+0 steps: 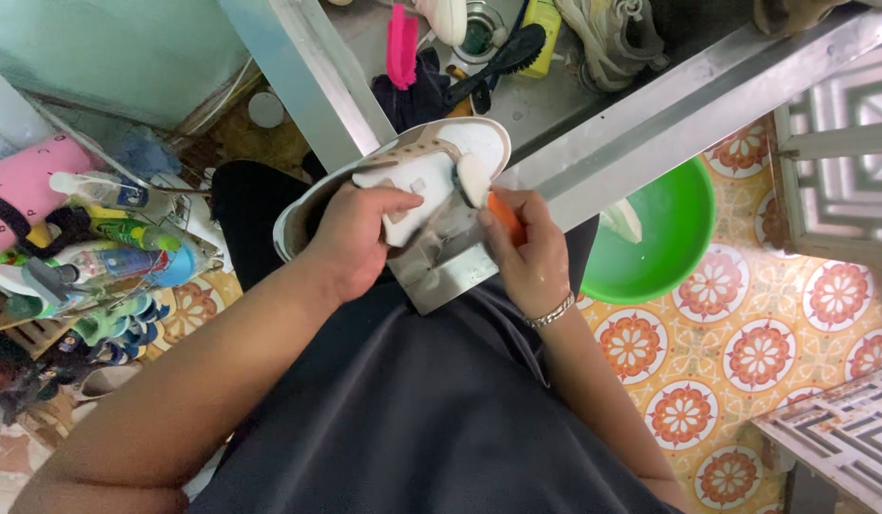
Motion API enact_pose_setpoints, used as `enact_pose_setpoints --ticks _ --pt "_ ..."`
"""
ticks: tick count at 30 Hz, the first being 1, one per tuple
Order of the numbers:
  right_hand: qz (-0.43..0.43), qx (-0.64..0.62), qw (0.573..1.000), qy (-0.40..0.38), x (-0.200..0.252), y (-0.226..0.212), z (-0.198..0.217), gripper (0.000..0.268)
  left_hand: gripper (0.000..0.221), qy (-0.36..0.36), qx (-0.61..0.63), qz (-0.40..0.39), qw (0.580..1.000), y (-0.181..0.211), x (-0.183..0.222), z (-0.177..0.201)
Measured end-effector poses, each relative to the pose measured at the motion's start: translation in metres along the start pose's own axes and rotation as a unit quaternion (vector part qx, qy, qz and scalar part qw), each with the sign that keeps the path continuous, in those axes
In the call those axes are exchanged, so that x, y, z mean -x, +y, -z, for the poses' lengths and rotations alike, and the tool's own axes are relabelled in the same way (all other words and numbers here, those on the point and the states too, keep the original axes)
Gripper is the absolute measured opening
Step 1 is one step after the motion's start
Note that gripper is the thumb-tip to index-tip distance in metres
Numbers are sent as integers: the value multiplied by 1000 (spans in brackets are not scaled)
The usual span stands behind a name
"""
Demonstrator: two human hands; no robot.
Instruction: Washing white sneakers using a brush and running water in a workshop sink.
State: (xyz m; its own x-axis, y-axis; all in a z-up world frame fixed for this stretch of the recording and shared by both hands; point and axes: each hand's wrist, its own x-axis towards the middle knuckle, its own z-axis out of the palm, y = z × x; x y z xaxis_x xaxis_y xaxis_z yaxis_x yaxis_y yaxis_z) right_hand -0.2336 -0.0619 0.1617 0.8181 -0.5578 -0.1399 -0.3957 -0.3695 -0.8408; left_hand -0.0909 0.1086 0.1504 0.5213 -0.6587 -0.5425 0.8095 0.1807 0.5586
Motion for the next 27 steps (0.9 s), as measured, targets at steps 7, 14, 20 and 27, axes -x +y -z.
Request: enact_pose_setpoints --ticks 7,14,20,27 --pt "178 47 981 66 -4 -1 25 30 40 -15 8 38 999 3 35 -29" --pt "200 -9 980 -9 -2 -20 15 25 49 -138 70 48 987 -3 30 -24" --pt "220 2 975 -6 -22 -6 20 23 54 -122 70 56 989 6 32 -26" --pt "237 -49 969 -46 -37 22 16 24 58 -140 80 69 984 7 31 -17"
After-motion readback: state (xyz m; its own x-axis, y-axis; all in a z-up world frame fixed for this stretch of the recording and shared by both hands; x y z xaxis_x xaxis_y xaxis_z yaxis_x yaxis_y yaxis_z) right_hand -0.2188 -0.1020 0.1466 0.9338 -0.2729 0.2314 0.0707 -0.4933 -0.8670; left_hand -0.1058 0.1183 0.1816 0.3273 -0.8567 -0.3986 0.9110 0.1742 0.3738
